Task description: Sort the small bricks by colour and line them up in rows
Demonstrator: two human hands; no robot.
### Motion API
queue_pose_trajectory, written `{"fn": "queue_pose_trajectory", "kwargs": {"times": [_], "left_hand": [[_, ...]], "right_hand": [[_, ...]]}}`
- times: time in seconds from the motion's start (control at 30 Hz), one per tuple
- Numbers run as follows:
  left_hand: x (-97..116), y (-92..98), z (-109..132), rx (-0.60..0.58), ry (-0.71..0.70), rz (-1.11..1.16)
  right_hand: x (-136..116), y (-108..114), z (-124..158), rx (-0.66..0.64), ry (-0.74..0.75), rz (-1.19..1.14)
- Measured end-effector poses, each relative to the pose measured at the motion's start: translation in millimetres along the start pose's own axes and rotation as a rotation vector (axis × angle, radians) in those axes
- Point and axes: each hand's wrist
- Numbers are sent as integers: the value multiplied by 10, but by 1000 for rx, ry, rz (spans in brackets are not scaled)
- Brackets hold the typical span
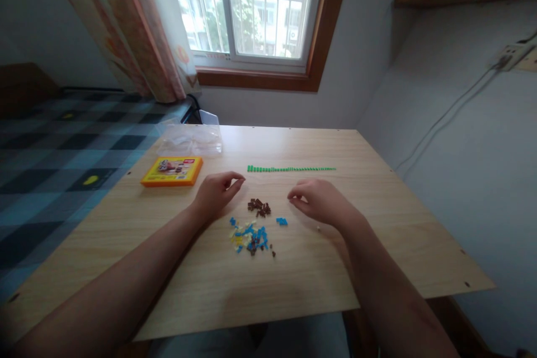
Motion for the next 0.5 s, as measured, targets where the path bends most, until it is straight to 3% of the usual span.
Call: {"fn": "queue_pose_trajectory", "kwargs": {"times": [0.1, 0.23, 0.33, 0.5], "left_hand": [[-26, -9, -12, 14, 24, 19], [-67, -51, -35, 13, 51, 37], [-79, -99, -46, -1, 57, 46], [-83, -131, -49, -8, 71, 54]], "right_hand": [[30, 96, 251, 216, -203, 170], [105, 103, 782, 86, -289, 204], [176, 27, 1116, 58, -323, 133], [210, -191, 1230, 148, -338, -9]]}}
Point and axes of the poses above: each hand's wrist, its own z-axis away from the middle knuckle, its own y-axis out of the back of the hand, x = y × z, and after that the axes turned 11 degrees about x, right-handed
